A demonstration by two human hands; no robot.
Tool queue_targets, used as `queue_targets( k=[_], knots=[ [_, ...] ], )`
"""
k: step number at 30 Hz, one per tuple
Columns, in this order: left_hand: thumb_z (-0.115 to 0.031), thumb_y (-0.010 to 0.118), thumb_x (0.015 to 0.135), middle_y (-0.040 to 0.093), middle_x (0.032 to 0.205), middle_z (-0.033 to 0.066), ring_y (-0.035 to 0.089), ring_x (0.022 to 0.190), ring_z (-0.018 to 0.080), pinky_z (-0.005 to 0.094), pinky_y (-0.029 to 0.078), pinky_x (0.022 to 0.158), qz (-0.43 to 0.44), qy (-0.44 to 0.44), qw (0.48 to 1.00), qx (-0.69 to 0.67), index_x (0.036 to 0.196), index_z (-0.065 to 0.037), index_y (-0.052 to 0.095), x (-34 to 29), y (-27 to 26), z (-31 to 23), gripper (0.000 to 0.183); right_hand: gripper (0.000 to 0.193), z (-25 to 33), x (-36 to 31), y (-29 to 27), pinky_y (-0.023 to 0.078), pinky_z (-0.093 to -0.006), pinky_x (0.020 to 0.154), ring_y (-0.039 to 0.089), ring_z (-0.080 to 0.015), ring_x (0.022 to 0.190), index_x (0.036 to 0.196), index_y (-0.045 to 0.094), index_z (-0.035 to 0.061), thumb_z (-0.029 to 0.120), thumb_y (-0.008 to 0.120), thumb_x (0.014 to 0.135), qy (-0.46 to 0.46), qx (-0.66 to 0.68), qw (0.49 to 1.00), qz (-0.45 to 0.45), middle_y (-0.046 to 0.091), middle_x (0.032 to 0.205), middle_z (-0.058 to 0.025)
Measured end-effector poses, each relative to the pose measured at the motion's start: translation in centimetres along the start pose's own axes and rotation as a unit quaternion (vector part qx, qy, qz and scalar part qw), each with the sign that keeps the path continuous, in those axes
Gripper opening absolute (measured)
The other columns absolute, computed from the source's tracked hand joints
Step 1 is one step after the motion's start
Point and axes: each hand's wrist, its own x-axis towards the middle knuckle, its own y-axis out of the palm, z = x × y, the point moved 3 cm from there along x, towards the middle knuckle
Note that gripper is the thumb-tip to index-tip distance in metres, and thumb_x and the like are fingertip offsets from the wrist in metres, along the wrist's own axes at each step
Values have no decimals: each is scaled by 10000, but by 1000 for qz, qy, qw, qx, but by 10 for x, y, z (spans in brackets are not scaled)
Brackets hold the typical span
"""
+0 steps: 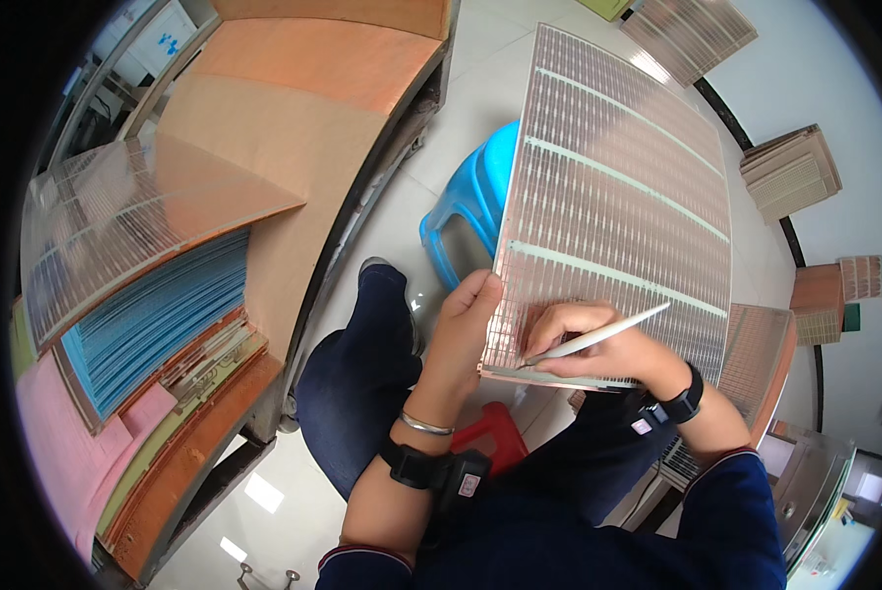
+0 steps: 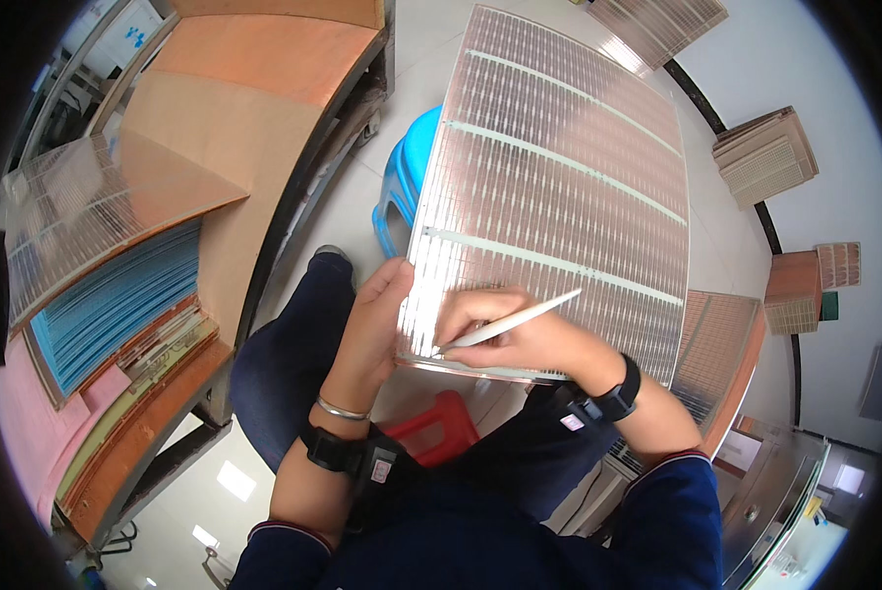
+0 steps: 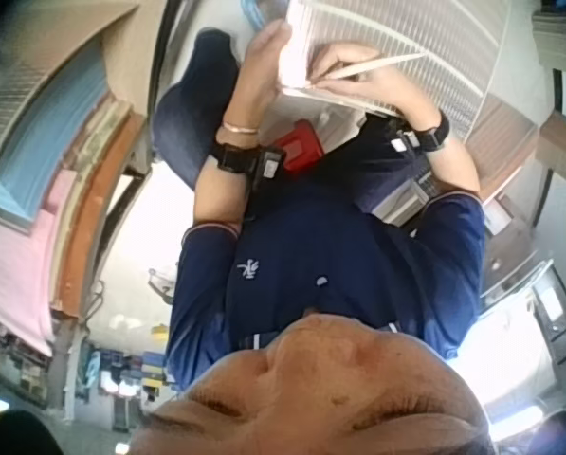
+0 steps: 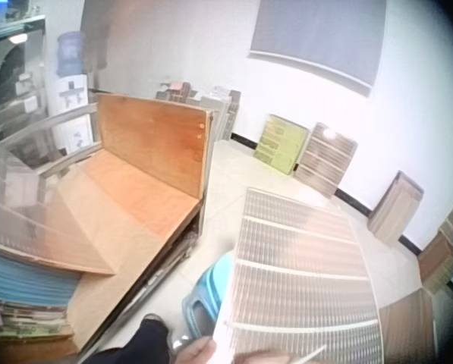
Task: Inspecting and marking large metal or component grid sheets with a pen.
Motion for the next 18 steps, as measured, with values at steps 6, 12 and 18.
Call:
queue_targets(
  k=[6, 12, 18],
  knots=[
    [-242, 447, 977, 622, 963, 46, 592, 824, 87, 232, 483, 717, 30, 1, 1000, -7, 1077, -12, 562, 3, -7, 4, 277, 133, -5, 5, 15, 465, -301, 635, 615, -201, 715, 744, 576, 40, 0, 700, 719, -3, -69, 997, -47, 625, 777, -60],
    [-236, 438, 982, 620, 941, 41, 592, 813, 90, 232, 488, 711, 20, 4, 1000, -8, 1085, -19, 562, 2, -4, 2, 271, 147, -2, 8, 18, 467, -307, 617, 607, -212, 700, 727, 559, 39, -9, 697, 716, -44, -94, 994, -46, 622, 769, -66],
    [-264, 468, 974, 587, 879, 5, 538, 771, 57, 220, 454, 673, 15, 9, 1000, -10, 1010, -17, 569, 2, -2, 2, 269, 173, 4, 9, 21, 460, -312, 638, 594, -215, 714, 738, 519, 42, -31, 673, 708, -64, -121, 989, -48, 600, 777, -62]
  ],
)
